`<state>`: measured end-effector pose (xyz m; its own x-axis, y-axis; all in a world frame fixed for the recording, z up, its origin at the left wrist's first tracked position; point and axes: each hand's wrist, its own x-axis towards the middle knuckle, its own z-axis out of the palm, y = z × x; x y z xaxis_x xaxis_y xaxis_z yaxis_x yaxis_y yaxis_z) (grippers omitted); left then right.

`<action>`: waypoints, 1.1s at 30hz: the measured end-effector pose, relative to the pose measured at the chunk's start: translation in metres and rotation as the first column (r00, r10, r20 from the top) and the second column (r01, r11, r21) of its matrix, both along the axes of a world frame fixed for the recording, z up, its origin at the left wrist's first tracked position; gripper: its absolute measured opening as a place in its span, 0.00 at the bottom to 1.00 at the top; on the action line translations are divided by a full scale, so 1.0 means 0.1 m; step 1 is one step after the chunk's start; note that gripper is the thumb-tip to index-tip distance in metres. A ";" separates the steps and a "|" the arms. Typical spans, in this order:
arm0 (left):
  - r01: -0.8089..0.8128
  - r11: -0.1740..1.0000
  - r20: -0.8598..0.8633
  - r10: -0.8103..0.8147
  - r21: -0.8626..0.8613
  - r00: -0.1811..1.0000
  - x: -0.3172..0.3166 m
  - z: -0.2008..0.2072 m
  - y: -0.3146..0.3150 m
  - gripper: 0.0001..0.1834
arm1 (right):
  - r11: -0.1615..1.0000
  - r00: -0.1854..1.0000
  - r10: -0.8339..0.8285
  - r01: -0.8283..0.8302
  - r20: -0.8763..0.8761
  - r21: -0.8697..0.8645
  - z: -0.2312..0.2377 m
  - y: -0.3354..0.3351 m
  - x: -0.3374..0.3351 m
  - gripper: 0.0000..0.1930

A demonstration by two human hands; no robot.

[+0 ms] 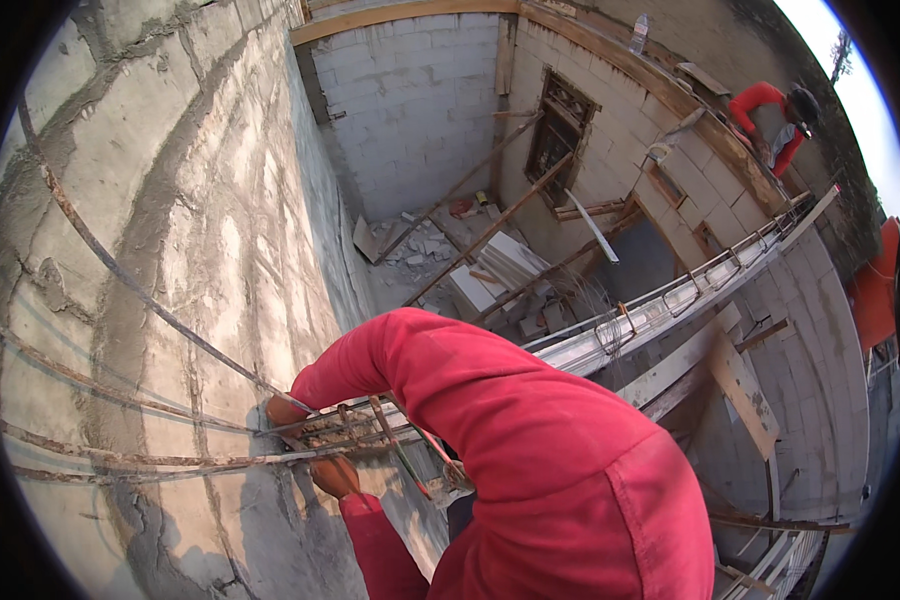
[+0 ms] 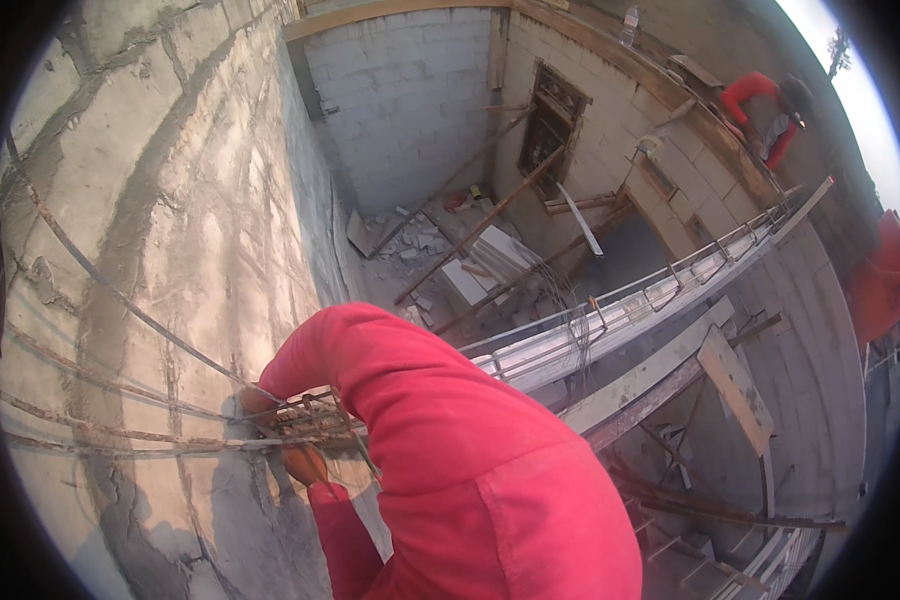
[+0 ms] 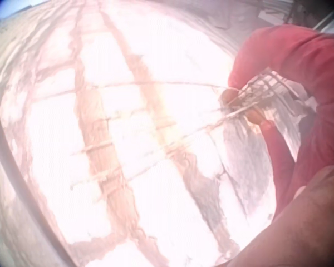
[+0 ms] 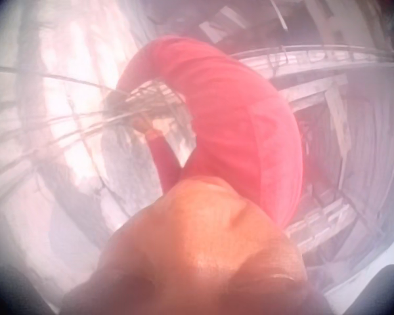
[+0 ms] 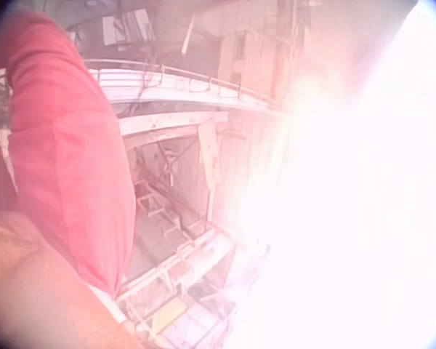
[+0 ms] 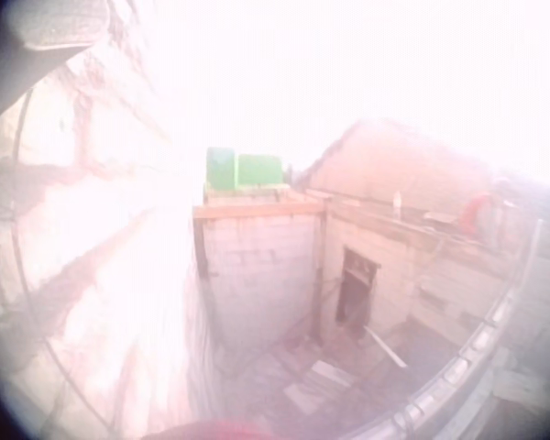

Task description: The person assembles and adjusts metal scaffolding components on a construction site. They use pliers to tighten wire ties on the scaffolding frame and handle wooden planks to position them on the structure.

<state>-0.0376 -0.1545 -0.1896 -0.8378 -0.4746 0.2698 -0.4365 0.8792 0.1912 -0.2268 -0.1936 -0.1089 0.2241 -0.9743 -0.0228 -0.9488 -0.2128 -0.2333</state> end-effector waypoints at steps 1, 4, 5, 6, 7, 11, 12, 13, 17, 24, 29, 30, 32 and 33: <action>0.023 0.998 0.047 -0.020 -0.065 0.999 0.02 0.02 0.01 0.25 | 1.000 1.000 -0.002 0.002 0.001 0.000 0.00 0.03 -0.02 0.10; 0.027 0.990 0.145 -0.007 -0.135 0.989 0.01 0.08 0.06 0.19 | 1.000 1.000 -0.007 0.007 -0.022 -0.008 0.05 0.24 -0.11 0.10; -0.015 0.997 0.152 0.027 -0.080 0.988 0.00 0.08 0.07 0.18 | 1.000 0.999 -0.004 0.003 -0.035 -0.017 0.07 0.34 -0.16 0.10; -0.065 0.998 0.163 0.069 -0.026 0.984 0.00 0.09 0.07 0.17 | 1.000 0.998 -0.006 0.005 -0.060 -0.016 0.08 0.42 -0.18 0.10; -0.091 0.995 0.100 0.088 0.029 0.991 -0.01 0.08 0.08 0.16 | 1.000 0.996 -0.012 0.010 -0.083 -0.019 0.09 0.54 -0.26 0.10; -0.104 0.981 -0.003 0.106 0.162 0.994 0.01 0.08 0.13 0.16 | 0.972 0.977 0.147 -0.172 -0.156 -0.162 0.14 0.72 -0.38 0.11; -0.102 0.981 -0.037 0.109 0.164 0.993 0.02 0.10 0.16 0.15 | 0.913 0.940 0.243 -0.305 -0.239 -0.271 0.15 0.73 -0.39 0.14; -0.138 0.959 -0.012 0.145 0.246 0.989 0.02 0.14 0.17 0.15 | 0.877 0.891 0.283 -0.390 -0.354 -0.280 0.17 0.73 -0.40 0.17; -0.148 0.952 0.006 0.152 0.270 0.988 -0.04 0.33 0.24 0.17 | 0.937 0.931 0.252 -0.302 -0.263 -0.173 0.27 0.72 -0.40 0.10; -0.066 0.716 -0.183 0.265 0.695 0.947 0.00 0.25 0.21 0.25 | 0.987 0.988 0.109 -0.094 0.107 -0.134 0.19 0.67 -0.38 0.08; -0.008 0.983 -0.021 0.012 0.184 1.000 0.09 0.06 0.04 0.34 | 0.996 0.968 -0.028 0.006 0.248 0.087 0.02 0.42 -0.38 0.15; 0.015 0.992 0.026 -0.019 0.129 0.999 0.09 0.06 0.01 0.33 | 0.992 0.980 -0.083 0.064 0.183 0.108 0.08 0.39 -0.42 0.16; 0.009 0.955 -0.103 0.022 0.297 0.994 0.05 0.07 0.00 0.27 | 0.967 0.976 -0.211 0.201 0.053 0.157 0.32 0.37 -0.51 0.17; 0.016 0.910 -0.103 0.029 0.415 0.994 0.07 0.09 -0.01 0.25 | 0.949 0.961 -0.277 0.271 0.013 0.161 0.52 0.44 -0.59 0.18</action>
